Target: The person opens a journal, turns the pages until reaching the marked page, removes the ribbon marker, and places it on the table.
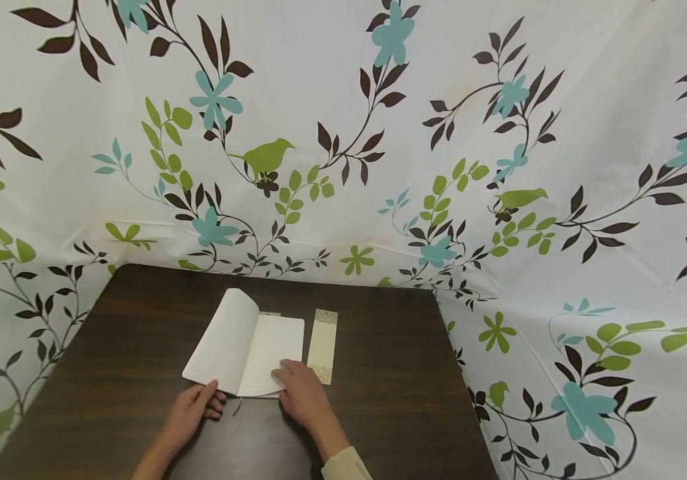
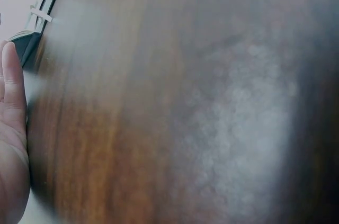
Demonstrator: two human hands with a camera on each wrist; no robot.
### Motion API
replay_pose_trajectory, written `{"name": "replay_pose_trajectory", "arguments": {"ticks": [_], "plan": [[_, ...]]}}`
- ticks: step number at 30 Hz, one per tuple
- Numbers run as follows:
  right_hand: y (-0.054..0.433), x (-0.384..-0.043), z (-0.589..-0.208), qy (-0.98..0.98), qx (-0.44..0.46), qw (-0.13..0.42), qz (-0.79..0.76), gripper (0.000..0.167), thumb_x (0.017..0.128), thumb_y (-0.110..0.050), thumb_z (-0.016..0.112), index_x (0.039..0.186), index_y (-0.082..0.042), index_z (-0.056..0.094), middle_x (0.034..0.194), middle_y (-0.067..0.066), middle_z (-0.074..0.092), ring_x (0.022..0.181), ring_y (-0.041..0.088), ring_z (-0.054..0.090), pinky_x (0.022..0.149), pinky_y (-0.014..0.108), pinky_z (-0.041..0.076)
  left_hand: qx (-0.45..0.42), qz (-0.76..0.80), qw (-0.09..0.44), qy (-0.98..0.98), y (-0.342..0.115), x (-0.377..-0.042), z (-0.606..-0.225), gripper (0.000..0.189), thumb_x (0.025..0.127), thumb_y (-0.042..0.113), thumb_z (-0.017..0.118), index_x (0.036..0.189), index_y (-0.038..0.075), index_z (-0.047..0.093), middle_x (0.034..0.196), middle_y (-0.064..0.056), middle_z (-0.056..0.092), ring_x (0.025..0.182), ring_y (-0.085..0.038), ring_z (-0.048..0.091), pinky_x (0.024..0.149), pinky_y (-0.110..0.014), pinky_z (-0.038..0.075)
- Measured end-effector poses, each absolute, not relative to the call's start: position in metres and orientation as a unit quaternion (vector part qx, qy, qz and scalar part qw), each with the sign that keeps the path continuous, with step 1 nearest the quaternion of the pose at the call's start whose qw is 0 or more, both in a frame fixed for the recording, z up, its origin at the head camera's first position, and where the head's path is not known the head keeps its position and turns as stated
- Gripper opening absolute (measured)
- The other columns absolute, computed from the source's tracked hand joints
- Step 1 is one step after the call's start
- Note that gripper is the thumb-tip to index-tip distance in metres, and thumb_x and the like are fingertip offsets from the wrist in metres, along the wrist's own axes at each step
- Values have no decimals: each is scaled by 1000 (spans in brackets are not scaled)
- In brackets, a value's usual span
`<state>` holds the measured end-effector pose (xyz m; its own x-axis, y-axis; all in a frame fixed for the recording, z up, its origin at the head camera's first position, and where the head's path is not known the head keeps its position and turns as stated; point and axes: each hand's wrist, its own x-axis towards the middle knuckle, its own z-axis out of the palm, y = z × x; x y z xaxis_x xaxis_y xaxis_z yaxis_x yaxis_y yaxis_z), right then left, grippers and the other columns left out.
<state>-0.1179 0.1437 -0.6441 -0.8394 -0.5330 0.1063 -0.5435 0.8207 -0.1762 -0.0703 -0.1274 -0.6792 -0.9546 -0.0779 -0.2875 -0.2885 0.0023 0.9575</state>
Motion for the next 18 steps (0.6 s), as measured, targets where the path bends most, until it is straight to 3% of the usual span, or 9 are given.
{"name": "replay_pose_trajectory", "arguments": {"ticks": [4, 10, 15, 18], "plan": [[143, -118, -648, -965, 189, 45, 176, 66, 92, -15, 81, 153, -19, 56, 164, 12, 48, 147, 34, 52, 112, 55, 53, -130, 697, 75, 702, -128, -70, -679, 45, 114, 31, 56, 102, -9, 73, 87, -16, 73, 71, -16, 71, 68, -31, 66], [130, -121, -643, -934, 93, 58, 340, 90, 94, -19, 84, 166, -4, 33, 165, 19, 46, 147, 40, 50, 115, 60, 49, -130, 692, 71, 706, -128, -70, -679, 46, 114, 33, 56, 102, -9, 73, 87, -15, 73, 72, -17, 72, 68, -31, 66], [116, -121, -637, -895, 69, 3, 441, 95, 98, -26, 81, 171, -5, 23, 166, 16, 46, 147, 36, 50, 114, 59, 48, -133, 693, 74, 705, -127, -69, -678, 47, 114, 34, 57, 102, -9, 73, 87, -15, 73, 72, -16, 71, 68, -31, 66], [107, -121, -636, -880, 91, -28, 464, 86, 102, -25, 75, 171, -11, 26, 169, 14, 44, 152, 35, 47, 120, 59, 45, -134, 696, 73, 701, -126, -70, -676, 46, 114, 32, 57, 102, -10, 72, 87, -16, 73, 72, -17, 71, 68, -31, 66]]}}
